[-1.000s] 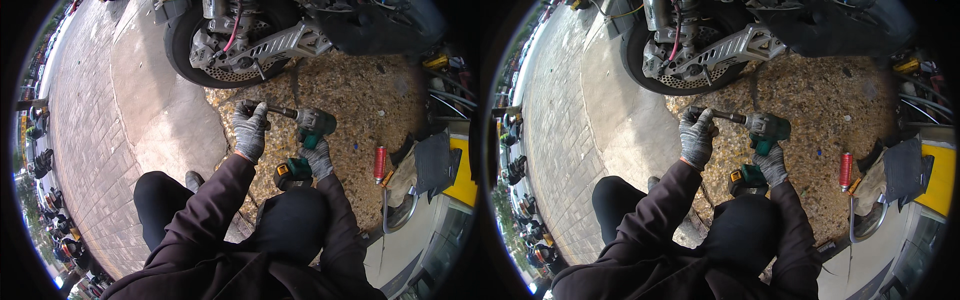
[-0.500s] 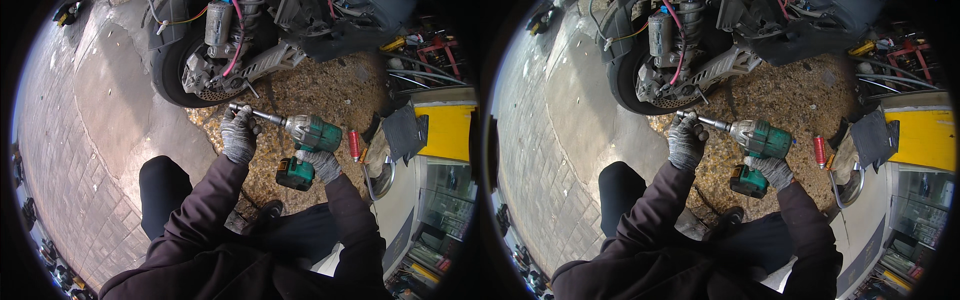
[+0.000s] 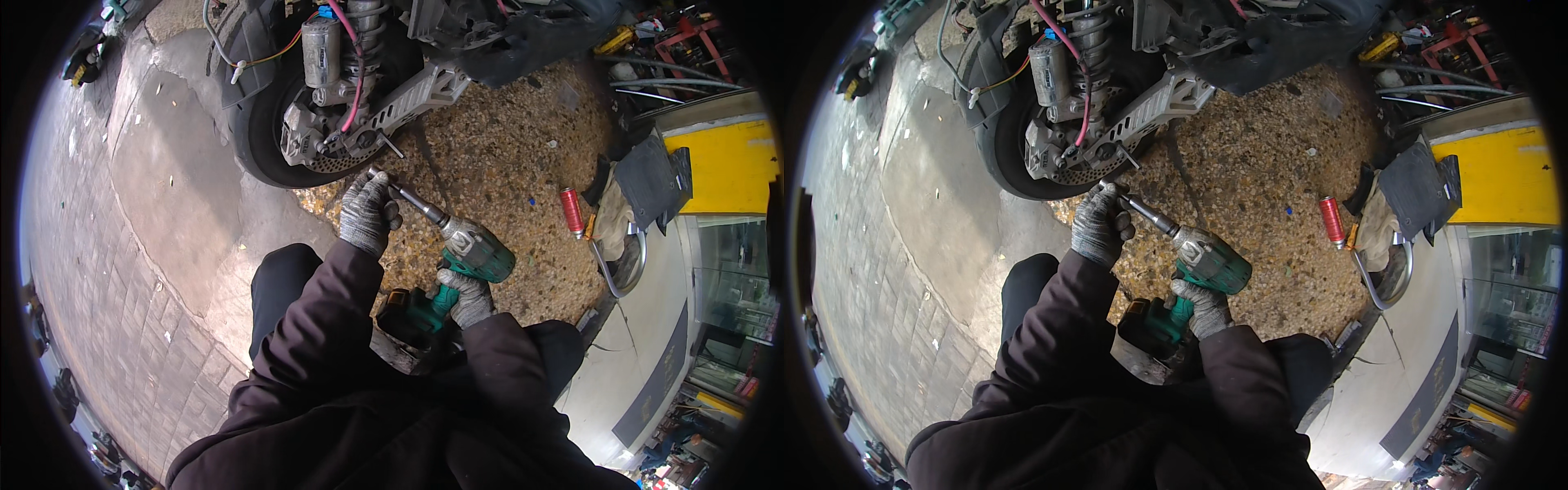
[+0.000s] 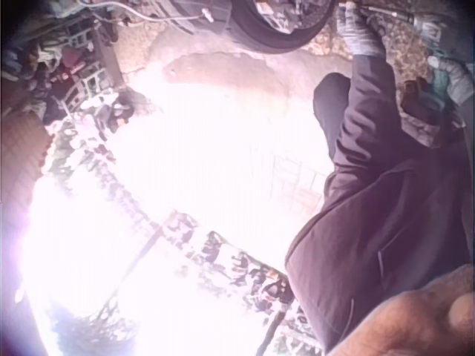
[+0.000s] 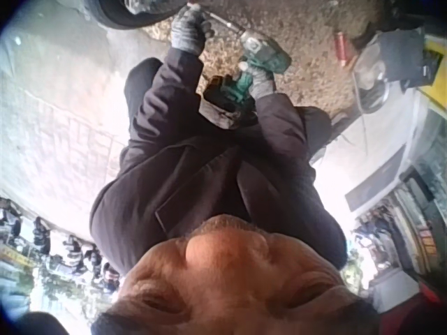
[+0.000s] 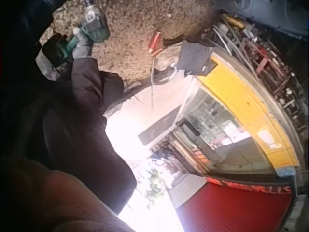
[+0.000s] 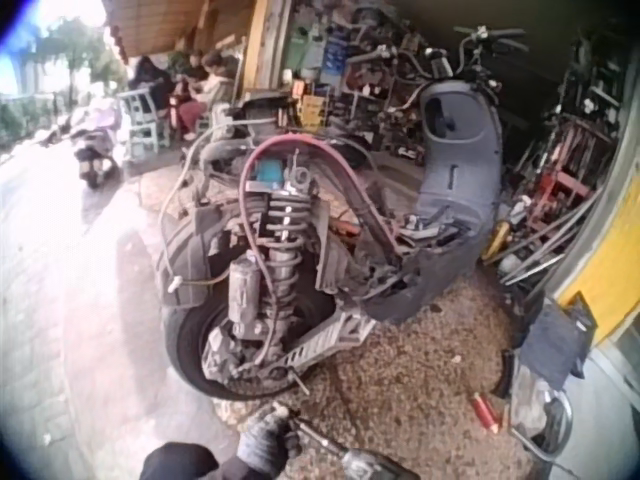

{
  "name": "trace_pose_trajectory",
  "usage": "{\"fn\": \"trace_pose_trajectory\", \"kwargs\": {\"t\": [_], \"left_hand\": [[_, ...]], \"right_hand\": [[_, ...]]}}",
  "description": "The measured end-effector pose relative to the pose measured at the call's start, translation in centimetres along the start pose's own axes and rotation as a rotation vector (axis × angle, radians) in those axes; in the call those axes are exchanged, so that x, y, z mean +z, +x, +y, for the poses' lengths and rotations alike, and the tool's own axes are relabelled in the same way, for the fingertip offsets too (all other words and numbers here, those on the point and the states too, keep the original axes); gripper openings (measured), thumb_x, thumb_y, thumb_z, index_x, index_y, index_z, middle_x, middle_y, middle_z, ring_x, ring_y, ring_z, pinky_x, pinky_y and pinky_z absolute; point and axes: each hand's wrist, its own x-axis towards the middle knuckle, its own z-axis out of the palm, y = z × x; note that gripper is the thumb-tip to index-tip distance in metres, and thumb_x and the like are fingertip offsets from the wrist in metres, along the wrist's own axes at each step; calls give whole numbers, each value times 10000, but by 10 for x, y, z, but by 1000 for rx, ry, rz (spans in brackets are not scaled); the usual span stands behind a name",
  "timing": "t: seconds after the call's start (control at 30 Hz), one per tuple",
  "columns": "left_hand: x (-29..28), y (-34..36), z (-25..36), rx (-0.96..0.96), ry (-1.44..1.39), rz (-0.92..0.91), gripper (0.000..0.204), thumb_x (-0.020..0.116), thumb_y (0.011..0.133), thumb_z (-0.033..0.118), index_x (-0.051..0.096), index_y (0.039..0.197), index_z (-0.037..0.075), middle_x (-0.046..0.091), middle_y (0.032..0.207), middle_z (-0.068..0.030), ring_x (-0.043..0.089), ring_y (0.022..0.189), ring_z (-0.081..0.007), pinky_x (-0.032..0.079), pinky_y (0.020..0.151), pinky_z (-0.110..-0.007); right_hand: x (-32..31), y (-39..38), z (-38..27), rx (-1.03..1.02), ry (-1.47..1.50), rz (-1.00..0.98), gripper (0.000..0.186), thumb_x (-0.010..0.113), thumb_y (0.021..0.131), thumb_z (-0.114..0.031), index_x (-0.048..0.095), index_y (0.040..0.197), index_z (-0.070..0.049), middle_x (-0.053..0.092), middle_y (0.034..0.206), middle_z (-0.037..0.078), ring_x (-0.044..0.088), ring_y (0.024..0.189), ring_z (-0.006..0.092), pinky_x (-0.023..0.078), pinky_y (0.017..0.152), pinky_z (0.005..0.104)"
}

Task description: The person retrieves a socket from a container, then uses a cordless impact wrench to remove bolts from the motorcycle's front brake caliper. After removing the caliper, they spray lubricant onto the brake assembly and reattach the caliper.

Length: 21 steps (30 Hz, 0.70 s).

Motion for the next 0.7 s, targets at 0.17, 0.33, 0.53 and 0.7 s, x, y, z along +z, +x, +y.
{"fn": "trace_pose_trajectory", "kwargs": {"t": [0.17, 0.33, 0.53, 0.7], "left_hand": [[-1, 6, -3, 81, 7, 54, 88, 601, 861, 71, 537, 904, 113, 553, 745, -18, 453, 523, -93, 366, 439, -255], [0, 8, -19, 183, 322, 158, 102, 565, 900, 109, 471, 912, 70, 547, 685, -53, 422, 428, -103, 342, 363, -257], [8, 14, -35, 298, 429, 229, 89, 546, 913, 85, 467, 926, 47, 532, 762, -43, 489, 635, -106, 434, 571, -261], [11, 21, -40, 269, 413, 165, 95, 546, 914, 98, 463, 940, 58, 555, 744, -54, 444, 550, -87, 379, 480, -243]], "right_hand": [[8, 3, 7, -52, -38, 8, 401, 731, 705, -6, 574, 1073, -25, 600, 920, 83, 599, 688, 245, 533, 562, 379], [-14, 5, 20, 31, 21, 40, 379, 720, 702, -4, 584, 1054, -38, 599, 903, 71, 600, 689, 243, 535, 561, 385], [-32, 6, 17, 121, 148, 72, 363, 690, 713, 8, 578, 1056, -36, 598, 875, 73, 609, 671, 256, 551, 560, 398], [-39, 7, 11, 87, 107, 49, 355, 689, 719, 0, 576, 1054, -26, 593, 871, 79, 609, 661, 252, 546, 557, 394]]}}
